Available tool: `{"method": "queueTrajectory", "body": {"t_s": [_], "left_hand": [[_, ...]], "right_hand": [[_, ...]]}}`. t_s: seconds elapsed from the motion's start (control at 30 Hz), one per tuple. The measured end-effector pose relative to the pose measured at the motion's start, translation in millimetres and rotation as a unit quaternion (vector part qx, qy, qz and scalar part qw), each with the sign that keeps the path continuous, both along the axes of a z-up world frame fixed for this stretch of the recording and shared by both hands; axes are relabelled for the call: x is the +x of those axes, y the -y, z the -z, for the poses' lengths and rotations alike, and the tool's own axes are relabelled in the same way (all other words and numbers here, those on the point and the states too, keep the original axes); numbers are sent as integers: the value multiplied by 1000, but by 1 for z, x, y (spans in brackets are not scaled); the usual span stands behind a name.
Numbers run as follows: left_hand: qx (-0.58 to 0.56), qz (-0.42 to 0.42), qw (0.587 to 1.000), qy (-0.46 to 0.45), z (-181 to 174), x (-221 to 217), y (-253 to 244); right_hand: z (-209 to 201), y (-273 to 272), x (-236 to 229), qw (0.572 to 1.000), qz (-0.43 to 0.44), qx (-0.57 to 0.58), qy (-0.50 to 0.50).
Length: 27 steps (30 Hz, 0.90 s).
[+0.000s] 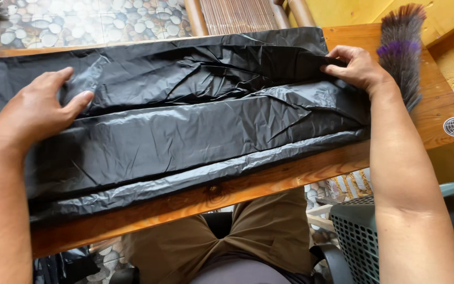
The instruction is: The person spreads a black plastic bag on a wooden table, uses a feather duster to wipe the bag and the table surface, and folds the bag into a long rectangular shape.
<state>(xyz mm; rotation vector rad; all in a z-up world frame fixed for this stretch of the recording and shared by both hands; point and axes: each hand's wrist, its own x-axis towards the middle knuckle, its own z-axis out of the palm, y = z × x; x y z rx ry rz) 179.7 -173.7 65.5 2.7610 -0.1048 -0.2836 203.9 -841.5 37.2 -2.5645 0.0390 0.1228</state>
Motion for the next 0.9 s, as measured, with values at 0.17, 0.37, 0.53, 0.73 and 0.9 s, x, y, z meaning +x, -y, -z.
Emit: {"method": "queueTrajectory", "body": {"t_s": [0.17, 0.37, 0.53, 0.73, 0.9], "left_hand": [[2, 11, 1000, -14, 9, 29, 17], [-64, 3, 998, 6, 35, 36, 7], [-169, -2, 985, 39, 45, 26, 6], [-246, 2, 968, 44, 53, 25, 13], [-237, -19, 970, 45, 66, 24, 6]], "right_hand": [[-13, -4, -8, 989, -17, 142, -45], [-19, -13, -15, 994, -59, -79, -36], [-19, -11, -13, 999, 11, 46, -1], [-31, -20, -19, 989, 78, 117, -49], [-19, -5, -16, 982, 86, 138, -96]]}}
